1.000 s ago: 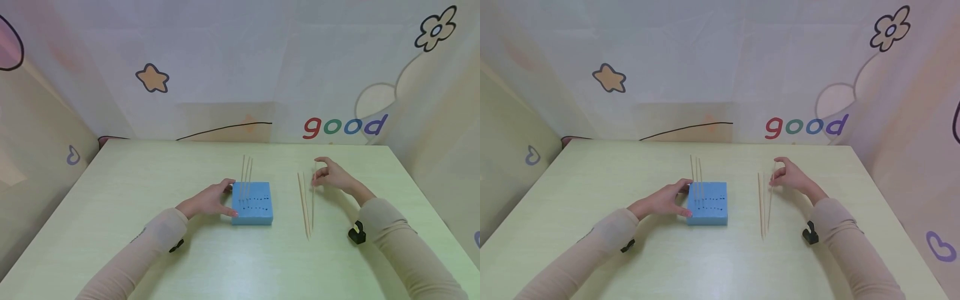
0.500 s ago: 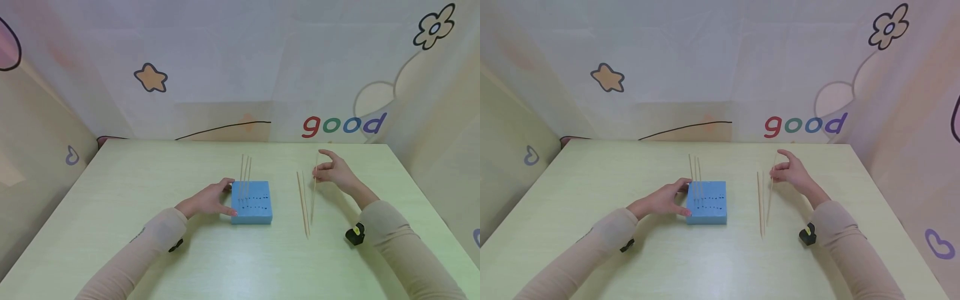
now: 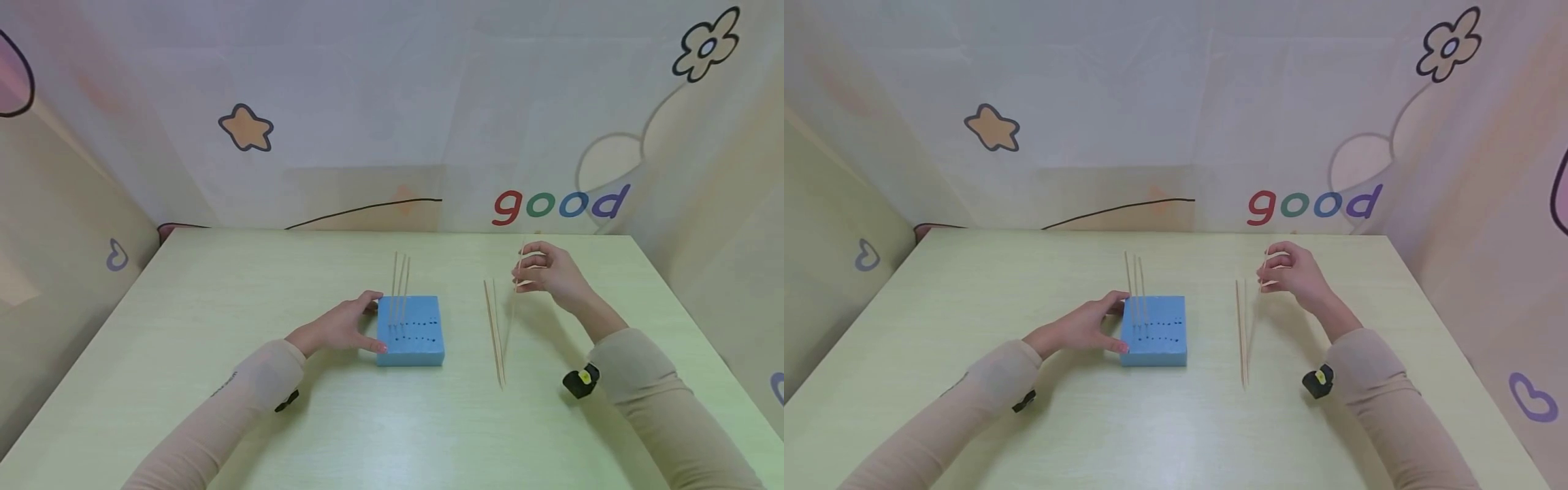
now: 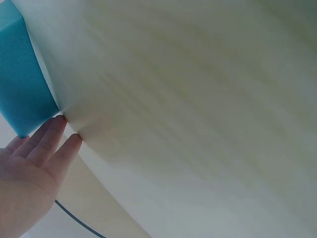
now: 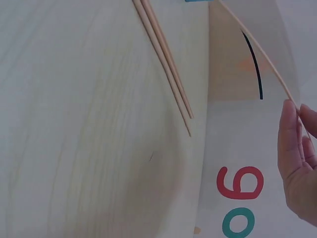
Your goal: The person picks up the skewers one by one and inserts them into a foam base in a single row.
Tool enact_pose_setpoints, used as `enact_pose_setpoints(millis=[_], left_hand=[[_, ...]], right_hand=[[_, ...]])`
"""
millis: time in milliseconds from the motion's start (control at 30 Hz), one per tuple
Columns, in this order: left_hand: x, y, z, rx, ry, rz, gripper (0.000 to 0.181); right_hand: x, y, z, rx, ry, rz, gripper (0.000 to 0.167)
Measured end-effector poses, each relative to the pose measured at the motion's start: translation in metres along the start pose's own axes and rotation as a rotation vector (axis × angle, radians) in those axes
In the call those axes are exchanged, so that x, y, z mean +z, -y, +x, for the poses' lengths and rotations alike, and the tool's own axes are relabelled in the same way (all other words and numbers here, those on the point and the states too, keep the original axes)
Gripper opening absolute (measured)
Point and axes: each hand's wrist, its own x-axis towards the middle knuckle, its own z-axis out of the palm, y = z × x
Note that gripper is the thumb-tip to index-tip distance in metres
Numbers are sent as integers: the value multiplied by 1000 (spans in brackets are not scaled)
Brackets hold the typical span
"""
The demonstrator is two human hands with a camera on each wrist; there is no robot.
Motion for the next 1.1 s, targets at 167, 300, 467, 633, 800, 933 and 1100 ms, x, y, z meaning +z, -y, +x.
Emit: enact_pose_setpoints(millis=[167, 300, 467, 633, 800, 933, 1100], left_hand=[[1, 1, 1, 5, -1, 3, 95], [1, 1, 2, 6, -1, 5, 95], [1, 1, 2, 5, 0, 7, 95], [0, 0, 1, -1, 1, 6, 95], [1, 0, 0, 3, 1, -4, 96], [1, 1, 1, 7, 1, -4, 96], [1, 2, 2, 5, 1, 5, 96]], right_hand=[[3, 8, -5, -52, -23, 82, 23], [6, 13, -8, -96, -33, 139, 22], [10, 19, -12, -191, -37, 168, 23], [18, 26, -17, -289, -14, 144, 25], [26, 33, -22, -337, -1, 126, 26], [34, 39, -26, -370, -14, 76, 28], [46, 45, -28, -446, -1, 43, 32]])
